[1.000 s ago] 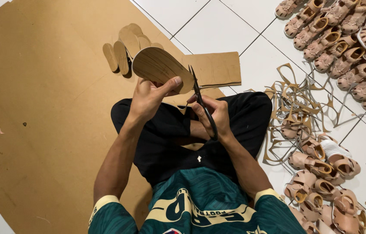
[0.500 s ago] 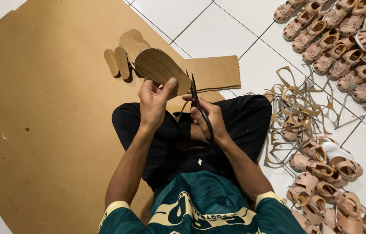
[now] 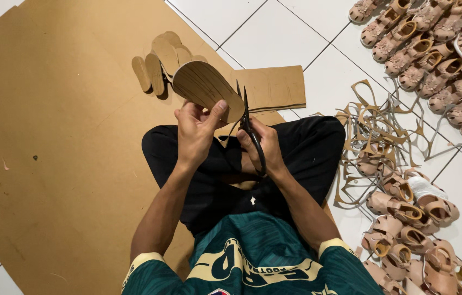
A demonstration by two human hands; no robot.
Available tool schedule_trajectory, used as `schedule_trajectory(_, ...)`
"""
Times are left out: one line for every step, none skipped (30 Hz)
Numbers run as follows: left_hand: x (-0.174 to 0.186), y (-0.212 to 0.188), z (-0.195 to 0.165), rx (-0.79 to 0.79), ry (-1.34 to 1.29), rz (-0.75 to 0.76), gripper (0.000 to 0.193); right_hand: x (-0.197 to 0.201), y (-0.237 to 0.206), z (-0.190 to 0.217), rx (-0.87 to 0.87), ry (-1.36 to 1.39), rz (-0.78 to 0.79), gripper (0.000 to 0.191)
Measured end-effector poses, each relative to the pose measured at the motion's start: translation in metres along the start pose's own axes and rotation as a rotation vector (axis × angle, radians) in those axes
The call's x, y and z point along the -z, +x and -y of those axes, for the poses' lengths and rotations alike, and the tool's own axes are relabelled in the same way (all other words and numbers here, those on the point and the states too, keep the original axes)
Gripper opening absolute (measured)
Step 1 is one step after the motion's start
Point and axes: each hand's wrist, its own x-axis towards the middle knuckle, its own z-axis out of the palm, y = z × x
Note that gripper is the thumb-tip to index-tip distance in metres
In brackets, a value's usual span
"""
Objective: The person sits on the floor and cuts shoe insole shapes from cardboard sheets using scissors, following drawn outlines. They trim the edges of each insole, place finished insoles on a pile to the side, and continue cutting more insoles from the sheet.
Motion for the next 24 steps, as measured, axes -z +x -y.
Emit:
schedule_trajectory(0.0,0.0,0.0,-0.01,-0.013,0.013,0.031,0.0,0.0,0.0,-0.019,0.013,0.003,0.065)
schedule_trajectory(0.001,0.0,-0.001,-0.003,-0.001,0.012,0.032,0.0,0.0,0.0,-0.04,0.027,0.007,0.065)
schedule_trajectory(0.002,0.0,-0.002,0.007,0.011,0.013,0.032,-0.001,-0.001,0.0,-0.063,0.041,0.009,0.065)
schedule_trajectory(0.001,0.001,-0.003,0.014,0.023,0.014,0.032,-0.001,-0.001,0.001,-0.075,0.062,0.01,0.063)
schedule_trajectory(0.002,0.002,-0.004,0.01,0.015,0.03,0.032,-0.001,-0.002,0.001,-0.084,0.083,0.011,0.061)
schedule_trajectory(0.002,0.003,-0.006,0.008,0.009,0.045,0.031,-0.001,-0.002,0.002,-0.095,0.104,0.012,0.059)
schedule_trajectory(0.004,0.003,-0.008,0.009,0.003,0.061,0.031,-0.001,-0.002,0.003,-0.095,0.103,0.015,0.059)
schedule_trajectory(0.004,0.003,-0.009,0.006,0.017,0.062,0.03,0.001,-0.002,0.004,-0.094,0.102,0.017,0.058)
schedule_trajectory(0.004,0.003,-0.01,0.001,0.03,0.064,0.029,0.002,-0.002,0.006,-0.092,0.099,0.019,0.058)
schedule_trajectory(0.005,0.004,-0.012,-0.003,0.043,0.066,0.028,0.002,-0.002,0.007,-0.089,0.094,0.02,0.058)
schedule_trajectory(0.006,0.004,-0.013,0.002,0.052,0.068,0.028,0.003,-0.002,0.009,-0.087,0.09,0.024,0.06)
schedule_trajectory(0.006,0.004,-0.014,0.006,0.06,0.07,0.027,0.005,-0.003,0.011,-0.083,0.084,0.027,0.061)
schedule_trajectory(0.007,0.005,-0.015,0.01,0.068,0.074,0.027,0.005,-0.003,0.012,-0.099,0.076,0.029,0.062)
schedule_trajectory(0.008,0.005,-0.015,0.016,0.063,0.083,0.027,0.006,-0.003,0.014,-0.114,0.067,0.031,0.062)
schedule_trajectory(0.009,0.005,-0.016,0.021,0.057,0.092,0.027,0.006,-0.003,0.015,-0.13,0.058,0.032,0.063)
schedule_trajectory(0.009,0.005,-0.016,0.028,0.051,0.101,0.027,0.008,-0.004,0.015,-0.083,0.054,0.036,0.062)
schedule_trajectory(0.01,0.006,-0.016,0.032,0.056,0.104,0.028,0.009,-0.004,0.016,-0.036,0.051,0.042,0.061)
schedule_trajectory(0.01,0.006,-0.016,0.036,0.061,0.105,0.028,0.01,-0.004,0.016,0.01,0.048,0.049,0.06)
schedule_trajectory(0.011,0.006,-0.016,0.04,0.066,0.105,0.029,0.01,-0.004,0.016,-0.025,0.034,0.053,0.06)
schedule_trajectory(0.01,0.006,-0.016,0.035,0.062,0.109,0.029,0.011,-0.004,0.015,-0.059,0.021,0.056,0.06)
schedule_trajectory(0.011,0.006,-0.016,0.029,0.058,0.114,0.03,0.012,-0.004,0.015,-0.093,0.007,0.059,0.06)
schedule_trajectory(0.01,0.006,-0.016,0.024,0.054,0.118,0.031,0.012,-0.005,0.015,-0.087,0.011,0.061,0.06)
schedule_trajectory(0.01,0.006,-0.016,0.023,0.059,0.118,0.031,0.012,-0.005,0.015,-0.08,0.016,0.063,0.059)
schedule_trajectory(0.01,0.006,-0.016,0.022,0.063,0.117,0.031,0.013,-0.005,0.015,-0.074,0.02,0.066,0.058)
